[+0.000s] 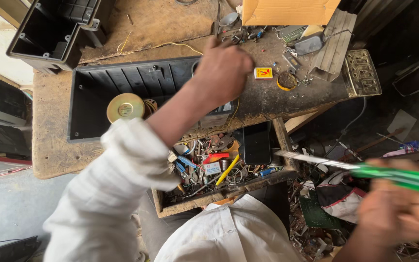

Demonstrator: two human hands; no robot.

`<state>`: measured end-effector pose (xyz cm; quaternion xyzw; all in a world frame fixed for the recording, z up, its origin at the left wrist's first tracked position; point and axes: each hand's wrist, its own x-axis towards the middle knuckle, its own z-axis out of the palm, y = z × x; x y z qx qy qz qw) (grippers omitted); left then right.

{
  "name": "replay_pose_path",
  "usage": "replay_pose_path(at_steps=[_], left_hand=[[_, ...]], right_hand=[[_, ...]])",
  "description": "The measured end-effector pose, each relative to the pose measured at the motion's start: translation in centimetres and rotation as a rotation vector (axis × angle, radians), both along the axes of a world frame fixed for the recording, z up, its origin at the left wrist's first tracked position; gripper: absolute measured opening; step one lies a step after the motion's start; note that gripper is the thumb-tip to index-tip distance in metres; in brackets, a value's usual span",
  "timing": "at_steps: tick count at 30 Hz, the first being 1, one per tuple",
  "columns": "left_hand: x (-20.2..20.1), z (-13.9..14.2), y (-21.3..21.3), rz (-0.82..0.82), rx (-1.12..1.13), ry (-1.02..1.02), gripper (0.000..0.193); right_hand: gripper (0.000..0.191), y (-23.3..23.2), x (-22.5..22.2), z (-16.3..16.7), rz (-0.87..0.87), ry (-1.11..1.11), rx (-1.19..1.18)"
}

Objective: The person uses a screwdriver to remove screws from a black plastic enclosure, opens it, and removes a speaker. The person then inspects the speaker and its wiring.

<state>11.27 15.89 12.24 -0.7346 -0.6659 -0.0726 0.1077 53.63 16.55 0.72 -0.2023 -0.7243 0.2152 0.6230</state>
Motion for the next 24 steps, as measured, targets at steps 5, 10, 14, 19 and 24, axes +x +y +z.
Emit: replay_pose_path(at_steps=[5,10,14,19,24], left_hand=[[0.9,-2.0,4.5,0.027,-0.147,0.020,0.028],[1.3,-0.3,5.3,0.101,0.070,0.129,0.029],[0.8,3.8,0.3,0.123,0.220,-0.037,0.053],[-1.8,7.1,-13.2,0.083,0.584,-0.252,0.048],[-3.6,4.1,-20.9,0.408,0.638,-0.433,0.051]], right_hand=[[0.054,-5.4,-6.6,-2.5,0.109,-0.008,-0.083],[0.053,-8.4,-9.8,-2.5,0.237,-0.058,-0.228],[0.054,-9.3,-11.2,-2.8,0.354,-0.054,-0.263],[0.044,-10.1,-13.5,-4.8,0.391,-0.190,-0.241],[0.032,-10.7,-17.1,-6.1,0.292,-0.491,-0.003]])
